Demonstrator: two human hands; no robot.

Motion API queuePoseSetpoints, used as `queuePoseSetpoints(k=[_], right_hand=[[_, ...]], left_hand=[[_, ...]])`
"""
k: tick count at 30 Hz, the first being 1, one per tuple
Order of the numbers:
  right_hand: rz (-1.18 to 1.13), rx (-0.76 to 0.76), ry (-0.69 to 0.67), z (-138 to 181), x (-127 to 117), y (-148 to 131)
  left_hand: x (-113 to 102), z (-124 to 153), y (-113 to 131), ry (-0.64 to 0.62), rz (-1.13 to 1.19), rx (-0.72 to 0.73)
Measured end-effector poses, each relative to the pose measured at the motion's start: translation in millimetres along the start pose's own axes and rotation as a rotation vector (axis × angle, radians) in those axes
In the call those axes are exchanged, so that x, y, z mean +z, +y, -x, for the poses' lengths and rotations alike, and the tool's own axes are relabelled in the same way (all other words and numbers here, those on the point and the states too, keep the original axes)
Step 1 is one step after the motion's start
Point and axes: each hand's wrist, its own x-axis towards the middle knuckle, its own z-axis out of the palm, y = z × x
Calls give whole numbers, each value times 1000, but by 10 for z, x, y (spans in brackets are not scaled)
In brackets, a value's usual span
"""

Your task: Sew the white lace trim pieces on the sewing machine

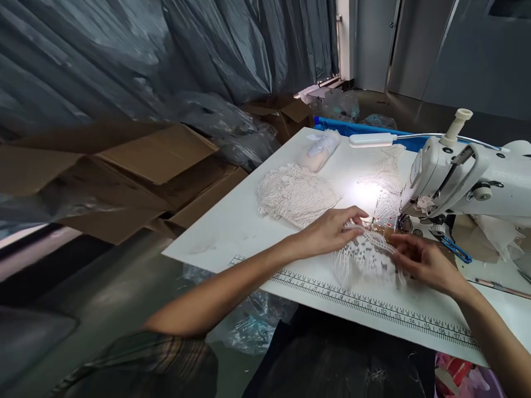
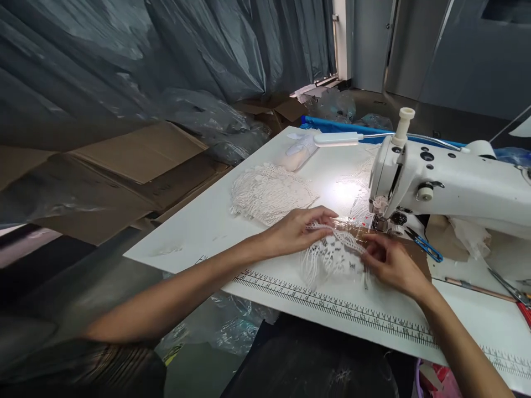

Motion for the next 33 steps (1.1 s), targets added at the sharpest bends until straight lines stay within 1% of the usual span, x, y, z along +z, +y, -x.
queuePoseSetpoints(k=[2,4,6,8,9,12,14,16,18,20,22,25,28,30,32,33], right_hand=[[152,10,171,-70,-86,69],[263,31,290,-99,-137,127],[318,52,351,-95,-148,173],[325,37,386,-74,-131,203],[321,4,395,-62,-117,209],[332,-165,356,-26,-73,197],[376,-265,288,-7,-53,177],[420,-315,244,6,-46,159],[428,-330,223,13,-59,144],[391,-337,214,18,-85,126],[339,-332,213,20,-114,95],[295,-289,202,11,-129,22],[361,-239,142,-19,-96,-63],[438,-196,130,-49,-59,-109],[466,-126,131,-85,-24,-143],[441,-77,124,-103,-11,-157]], left_hand=[[41,-64,-108,36,-242,44],[73,-151,-151,51,-403,136],[101,-261,-138,26,-427,257],[132,-386,-93,-42,-360,373],[150,-449,-68,-89,-307,419],[215,-613,-26,-261,-123,503],[260,-684,-39,-338,-30,505],[300,-719,-72,-359,26,481],[320,-722,-100,-345,62,467],[315,-706,-103,-312,67,486],[284,-687,-79,-289,55,508],[215,-670,-17,-304,33,498],[160,-672,39,-316,15,490],[144,-683,64,-320,24,483],[139,-704,78,-335,39,450],[137,-718,80,-336,44,426]])
